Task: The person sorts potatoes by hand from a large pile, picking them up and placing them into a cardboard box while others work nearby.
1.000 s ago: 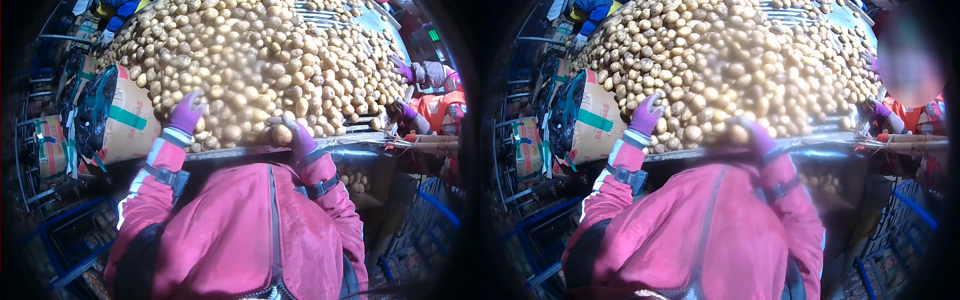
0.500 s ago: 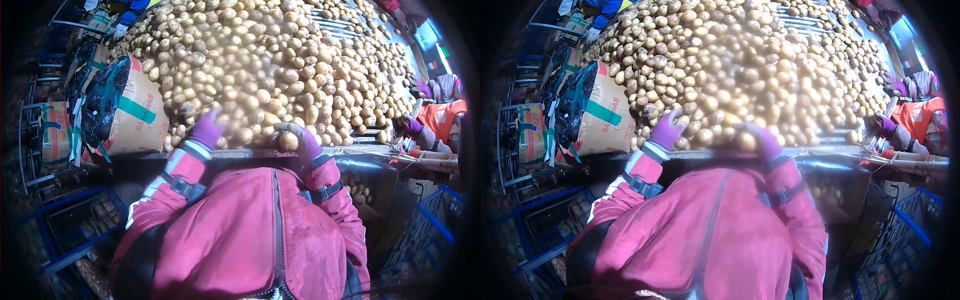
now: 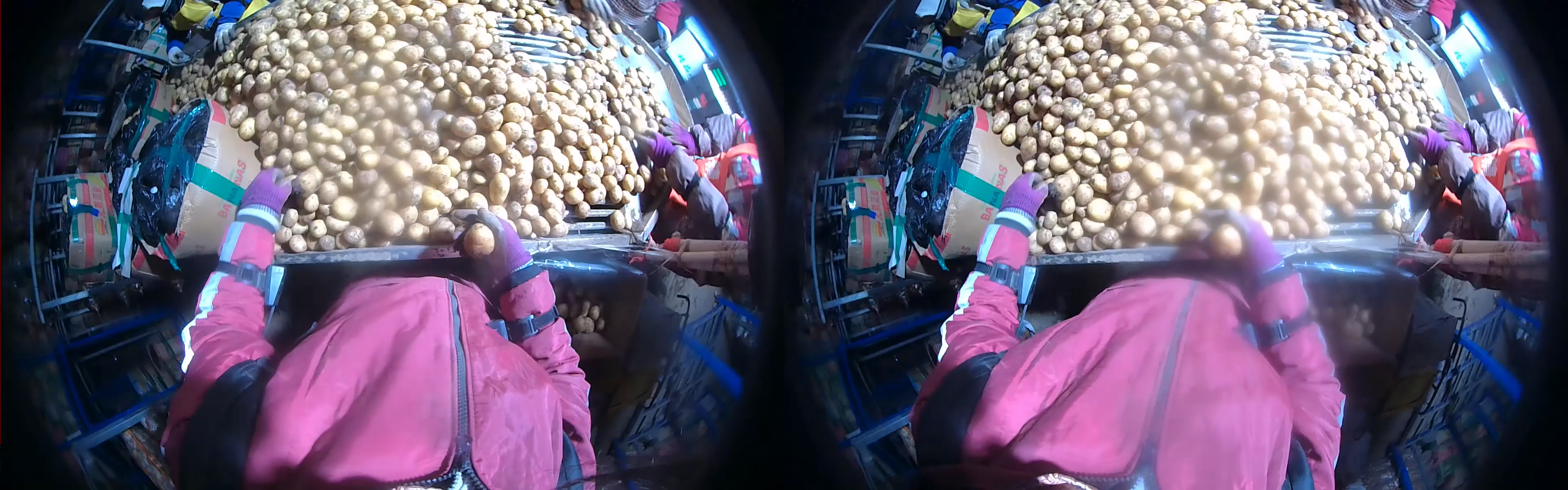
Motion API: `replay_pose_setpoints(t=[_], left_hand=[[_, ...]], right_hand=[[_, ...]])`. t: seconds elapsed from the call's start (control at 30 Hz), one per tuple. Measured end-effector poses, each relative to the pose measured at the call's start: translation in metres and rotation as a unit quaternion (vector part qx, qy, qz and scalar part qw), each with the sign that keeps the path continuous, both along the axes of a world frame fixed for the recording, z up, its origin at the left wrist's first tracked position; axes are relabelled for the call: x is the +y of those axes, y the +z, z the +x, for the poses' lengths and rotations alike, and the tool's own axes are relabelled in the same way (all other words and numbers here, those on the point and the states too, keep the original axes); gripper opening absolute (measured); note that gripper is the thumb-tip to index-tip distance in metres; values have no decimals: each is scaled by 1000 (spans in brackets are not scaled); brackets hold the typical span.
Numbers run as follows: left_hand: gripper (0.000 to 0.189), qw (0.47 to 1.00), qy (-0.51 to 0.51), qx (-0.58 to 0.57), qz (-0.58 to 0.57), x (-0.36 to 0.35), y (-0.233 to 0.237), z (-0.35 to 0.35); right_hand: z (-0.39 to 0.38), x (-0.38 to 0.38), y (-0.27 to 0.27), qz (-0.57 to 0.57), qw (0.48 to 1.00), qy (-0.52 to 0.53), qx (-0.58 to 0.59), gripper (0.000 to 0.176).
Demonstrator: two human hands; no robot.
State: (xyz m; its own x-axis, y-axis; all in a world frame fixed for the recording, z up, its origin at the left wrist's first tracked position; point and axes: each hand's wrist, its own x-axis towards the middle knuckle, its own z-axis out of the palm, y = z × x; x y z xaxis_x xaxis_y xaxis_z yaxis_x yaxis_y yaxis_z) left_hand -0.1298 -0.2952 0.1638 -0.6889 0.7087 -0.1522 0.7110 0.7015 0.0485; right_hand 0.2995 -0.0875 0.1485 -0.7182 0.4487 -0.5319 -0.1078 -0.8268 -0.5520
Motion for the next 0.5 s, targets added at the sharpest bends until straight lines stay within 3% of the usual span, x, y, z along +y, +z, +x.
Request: replay_pose_setpoints(t=[0.1,0.13,0.2,0.3,0.33,0.37,0.4,0.43,0.5], left_hand=[[30,999,13,-10,-41,-16,0,-8],[30,997,15,-5,-74,-19,0,-12],[37,995,5,5,-95,-18,10,-3],[49,996,-51,14,66,0,24,39],[62,1000,-20,-20,1,4,13,40],[67,999,-9,-45,8,0,-10,39],[67,999,-14,-1,40,-1,-32,37],[67,996,-19,43,70,-2,-46,35],[60,984,21,-73,160,1,-45,27]], right_hand=[[9,-4,3,263,963,23,-54,32],[13,-1,-1,414,906,48,-72,30],[18,3,-6,542,831,85,-91,28],[17,4,-23,454,880,108,-88,33],[17,4,-36,394,909,107,-79,35],[15,7,-48,382,915,107,-68,37],[13,9,-60,370,921,107,-57,39],[10,10,-73,402,908,112,-43,41],[6,11,-71,490,864,111,-25,42]])
